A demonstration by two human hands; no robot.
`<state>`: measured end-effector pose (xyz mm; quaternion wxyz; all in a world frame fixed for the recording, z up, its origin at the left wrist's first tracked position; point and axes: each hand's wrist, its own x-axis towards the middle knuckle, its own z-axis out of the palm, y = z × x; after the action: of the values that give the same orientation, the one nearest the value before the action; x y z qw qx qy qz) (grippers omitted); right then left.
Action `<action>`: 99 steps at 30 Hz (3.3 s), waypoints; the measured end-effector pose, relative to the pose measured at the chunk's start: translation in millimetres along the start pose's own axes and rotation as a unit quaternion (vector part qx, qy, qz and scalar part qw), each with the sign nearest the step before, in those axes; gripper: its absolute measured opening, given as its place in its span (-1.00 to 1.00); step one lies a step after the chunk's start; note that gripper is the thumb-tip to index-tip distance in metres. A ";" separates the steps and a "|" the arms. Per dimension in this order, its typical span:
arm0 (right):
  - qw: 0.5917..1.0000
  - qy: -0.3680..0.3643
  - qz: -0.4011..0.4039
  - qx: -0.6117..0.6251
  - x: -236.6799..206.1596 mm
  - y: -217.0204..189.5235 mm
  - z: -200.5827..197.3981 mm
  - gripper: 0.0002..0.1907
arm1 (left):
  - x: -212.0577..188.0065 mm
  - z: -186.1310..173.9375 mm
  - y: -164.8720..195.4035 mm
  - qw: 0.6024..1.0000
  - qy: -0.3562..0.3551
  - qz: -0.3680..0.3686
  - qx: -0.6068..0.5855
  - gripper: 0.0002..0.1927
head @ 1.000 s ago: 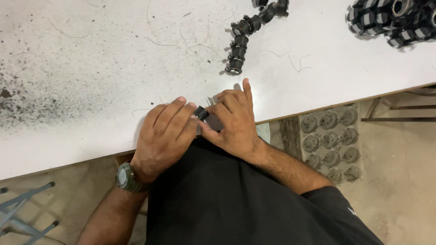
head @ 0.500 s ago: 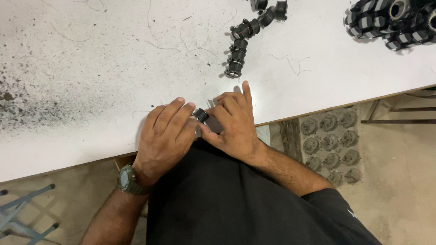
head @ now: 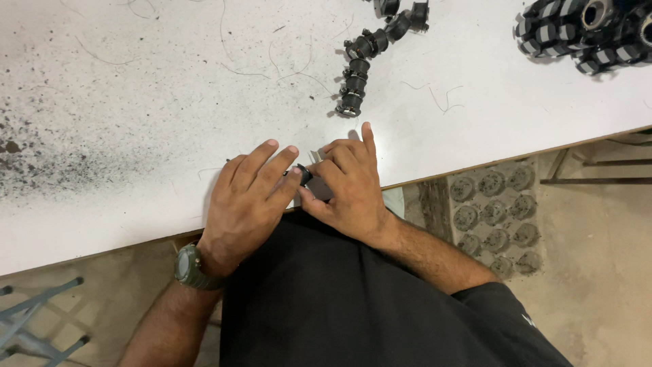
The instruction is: The person assembles small black mechanical components on a white table. They use a small flat tool to press or adjust parts on circular hubs and cylindrical pieces, then place the finished items into a clear plastic tray. Another person's hands are visible working on similar parts across the table.
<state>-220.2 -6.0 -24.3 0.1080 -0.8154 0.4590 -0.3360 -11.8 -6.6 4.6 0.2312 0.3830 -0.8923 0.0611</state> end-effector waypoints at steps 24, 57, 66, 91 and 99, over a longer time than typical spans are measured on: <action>0.989 0.039 -0.064 0.131 -19.4 -3.8 9.6 -0.70 | -24.3 15.6 21.7 0.985 0.067 -0.158 -0.035 -0.83; 0.984 0.074 -0.119 0.109 -18.5 1.5 24.2 -0.66 | -22.0 22.9 15.7 0.964 0.068 -0.218 -0.134 -0.87; 0.986 0.054 -0.117 0.108 -20.3 -3.3 32.9 -0.61 | -27.9 22.3 12.2 0.958 0.067 -0.224 -0.167 -0.86; 0.999 -0.011 -0.028 -0.019 -0.7 5.5 7.0 -0.62 | -21.9 9.0 15.6 0.979 0.063 -0.185 -0.056 -0.87; 1.000 -0.010 -0.018 -0.005 -2.3 11.1 5.9 -0.60 | -13.5 11.5 13.4 0.995 0.041 -0.088 -0.018 -0.85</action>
<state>-224.7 -11.1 -35.1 0.1027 -0.8272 0.4447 -0.3278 -17.5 8.3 -10.9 0.2794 0.4527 -0.8458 0.0402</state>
